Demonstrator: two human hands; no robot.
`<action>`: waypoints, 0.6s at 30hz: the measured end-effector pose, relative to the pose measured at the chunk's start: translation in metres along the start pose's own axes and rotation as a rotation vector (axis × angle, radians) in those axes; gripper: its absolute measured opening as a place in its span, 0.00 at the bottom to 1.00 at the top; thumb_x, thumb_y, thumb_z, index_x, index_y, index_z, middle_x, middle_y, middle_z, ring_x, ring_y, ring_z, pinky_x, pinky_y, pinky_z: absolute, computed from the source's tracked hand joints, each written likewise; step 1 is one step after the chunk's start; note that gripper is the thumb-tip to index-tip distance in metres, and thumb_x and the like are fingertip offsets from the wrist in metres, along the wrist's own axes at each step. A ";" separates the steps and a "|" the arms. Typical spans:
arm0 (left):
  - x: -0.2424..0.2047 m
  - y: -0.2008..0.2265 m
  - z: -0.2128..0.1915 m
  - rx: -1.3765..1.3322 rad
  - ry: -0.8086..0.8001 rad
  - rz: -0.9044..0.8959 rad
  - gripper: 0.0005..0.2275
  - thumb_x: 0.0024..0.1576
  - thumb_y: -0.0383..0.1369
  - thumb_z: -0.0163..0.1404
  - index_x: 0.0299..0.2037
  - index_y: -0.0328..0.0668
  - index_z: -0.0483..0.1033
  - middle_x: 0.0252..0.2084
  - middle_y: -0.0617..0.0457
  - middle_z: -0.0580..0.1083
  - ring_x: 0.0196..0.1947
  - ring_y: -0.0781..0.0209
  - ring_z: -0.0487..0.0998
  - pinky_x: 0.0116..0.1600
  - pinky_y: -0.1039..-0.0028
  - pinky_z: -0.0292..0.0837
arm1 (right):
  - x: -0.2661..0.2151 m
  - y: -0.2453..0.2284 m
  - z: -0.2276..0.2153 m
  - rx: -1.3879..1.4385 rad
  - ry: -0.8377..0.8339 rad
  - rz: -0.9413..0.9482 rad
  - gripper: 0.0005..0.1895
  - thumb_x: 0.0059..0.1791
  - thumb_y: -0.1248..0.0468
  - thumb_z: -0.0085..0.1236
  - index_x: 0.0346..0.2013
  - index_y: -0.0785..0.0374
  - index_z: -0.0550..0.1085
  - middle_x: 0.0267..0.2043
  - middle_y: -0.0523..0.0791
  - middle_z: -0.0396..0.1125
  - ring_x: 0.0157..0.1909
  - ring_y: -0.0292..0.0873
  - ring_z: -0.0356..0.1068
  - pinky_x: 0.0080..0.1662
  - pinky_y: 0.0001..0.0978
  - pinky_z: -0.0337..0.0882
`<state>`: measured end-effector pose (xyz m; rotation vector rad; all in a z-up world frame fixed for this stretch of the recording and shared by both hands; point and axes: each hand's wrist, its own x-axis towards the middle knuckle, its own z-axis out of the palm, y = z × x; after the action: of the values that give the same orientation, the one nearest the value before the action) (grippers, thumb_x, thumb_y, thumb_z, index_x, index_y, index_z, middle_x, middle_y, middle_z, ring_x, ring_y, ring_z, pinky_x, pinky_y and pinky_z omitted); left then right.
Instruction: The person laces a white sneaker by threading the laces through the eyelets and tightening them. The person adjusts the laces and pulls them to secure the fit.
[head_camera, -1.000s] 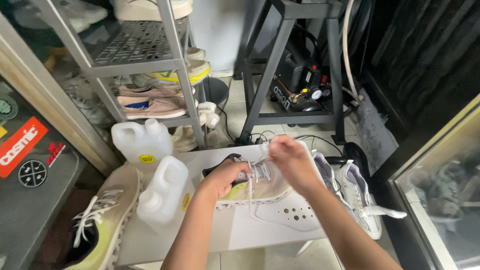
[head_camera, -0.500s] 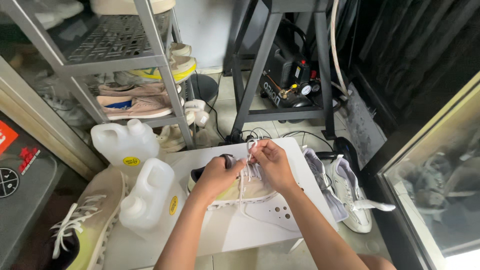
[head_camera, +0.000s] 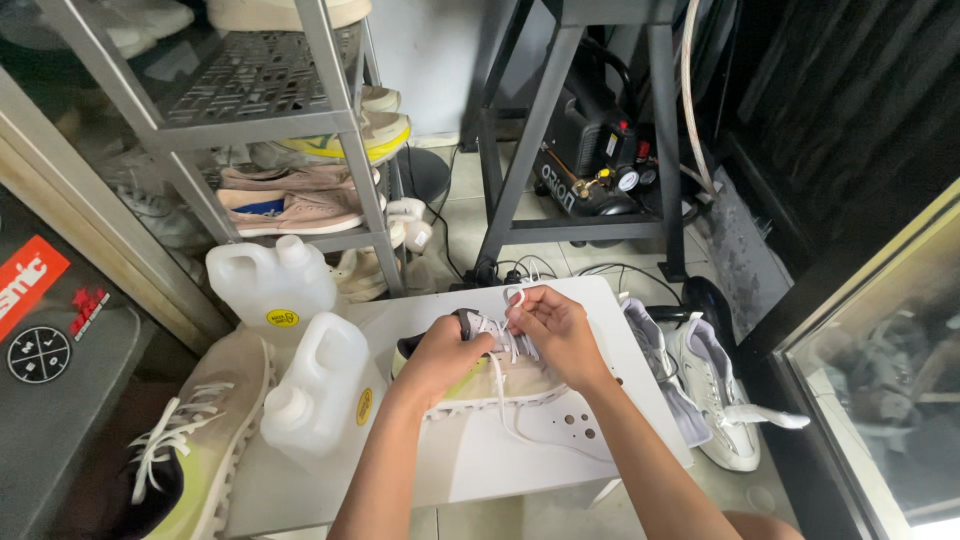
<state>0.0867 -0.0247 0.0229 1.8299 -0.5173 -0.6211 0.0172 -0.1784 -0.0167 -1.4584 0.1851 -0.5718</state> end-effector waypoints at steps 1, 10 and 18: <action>0.002 -0.001 0.000 -0.010 -0.001 -0.002 0.11 0.43 0.30 0.50 0.13 0.44 0.60 0.13 0.61 0.53 0.14 0.70 0.54 0.21 0.80 0.50 | -0.001 -0.001 0.000 -0.041 -0.024 -0.009 0.06 0.45 0.73 0.55 0.37 0.70 0.72 0.27 0.48 0.68 0.30 0.37 0.70 0.39 0.26 0.74; 0.002 0.002 0.004 -0.033 0.025 0.030 0.10 0.44 0.30 0.50 0.14 0.41 0.62 0.13 0.59 0.54 0.14 0.70 0.54 0.22 0.80 0.50 | 0.001 0.020 -0.004 -0.157 -0.008 -0.075 0.06 0.47 0.73 0.51 0.38 0.69 0.73 0.29 0.48 0.68 0.32 0.37 0.68 0.40 0.26 0.73; 0.003 0.002 0.006 -0.031 0.039 0.064 0.10 0.44 0.31 0.51 0.15 0.40 0.64 0.14 0.59 0.56 0.15 0.69 0.56 0.21 0.79 0.51 | -0.003 0.010 -0.003 -0.254 -0.019 -0.099 0.05 0.46 0.72 0.53 0.36 0.68 0.73 0.27 0.48 0.69 0.31 0.36 0.68 0.39 0.26 0.73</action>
<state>0.0851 -0.0309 0.0225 1.7856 -0.5352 -0.5466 0.0160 -0.1793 -0.0272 -1.7261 0.1764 -0.6313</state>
